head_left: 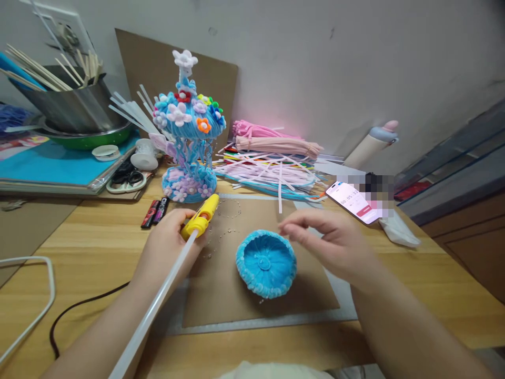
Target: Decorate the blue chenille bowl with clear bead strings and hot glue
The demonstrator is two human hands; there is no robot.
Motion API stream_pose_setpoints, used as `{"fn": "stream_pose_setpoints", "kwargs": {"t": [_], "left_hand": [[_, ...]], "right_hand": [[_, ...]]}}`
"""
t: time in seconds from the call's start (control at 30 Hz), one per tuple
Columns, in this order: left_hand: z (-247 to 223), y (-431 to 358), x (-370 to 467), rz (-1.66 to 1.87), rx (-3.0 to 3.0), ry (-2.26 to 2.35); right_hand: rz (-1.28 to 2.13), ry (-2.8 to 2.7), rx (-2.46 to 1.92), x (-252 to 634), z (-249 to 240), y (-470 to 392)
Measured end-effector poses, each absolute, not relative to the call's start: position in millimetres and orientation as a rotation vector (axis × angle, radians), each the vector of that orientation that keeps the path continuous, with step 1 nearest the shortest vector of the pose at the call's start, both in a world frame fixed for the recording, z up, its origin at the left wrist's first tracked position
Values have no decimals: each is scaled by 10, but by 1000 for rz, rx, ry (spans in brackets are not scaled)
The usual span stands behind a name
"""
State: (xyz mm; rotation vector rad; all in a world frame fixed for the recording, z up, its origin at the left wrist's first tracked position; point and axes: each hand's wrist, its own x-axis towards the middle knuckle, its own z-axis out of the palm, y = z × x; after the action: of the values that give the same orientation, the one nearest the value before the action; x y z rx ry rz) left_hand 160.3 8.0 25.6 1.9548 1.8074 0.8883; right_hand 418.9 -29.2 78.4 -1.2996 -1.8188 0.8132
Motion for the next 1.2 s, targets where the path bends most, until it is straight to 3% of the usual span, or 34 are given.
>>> {"fn": "stream_pose_setpoints", "kwargs": {"t": [0.1, 0.3, 0.5, 0.57, 0.77, 0.93, 1.07, 1.2], "left_hand": [[260, 69, 1619, 902, 1927, 1845], [268, 40, 1714, 1035, 1805, 1907], [539, 16, 1883, 988, 1905, 1729], [674, -3, 1995, 944, 1877, 1660], [892, -333, 2556, 982, 1860, 1298], [926, -740, 2705, 1005, 1808, 1083], [775, -793, 2371, 967, 1809, 1356], [410, -830, 2130, 534, 1897, 1617]], "right_hand": [[750, -1544, -1352, 4322, 682, -297], [969, -1412, -1329, 4329, 528, -495], [1692, -1150, -1145, 4055, 583, -774], [1791, -1079, -1085, 3942, 601, -798], [1636, -926, -740, 3714, 711, -811], [1492, -680, -785, 3874, 619, -1018], [1524, -591, -819, 4137, 376, -1241], [1351, -709, -951, 4284, 160, -1341]]}}
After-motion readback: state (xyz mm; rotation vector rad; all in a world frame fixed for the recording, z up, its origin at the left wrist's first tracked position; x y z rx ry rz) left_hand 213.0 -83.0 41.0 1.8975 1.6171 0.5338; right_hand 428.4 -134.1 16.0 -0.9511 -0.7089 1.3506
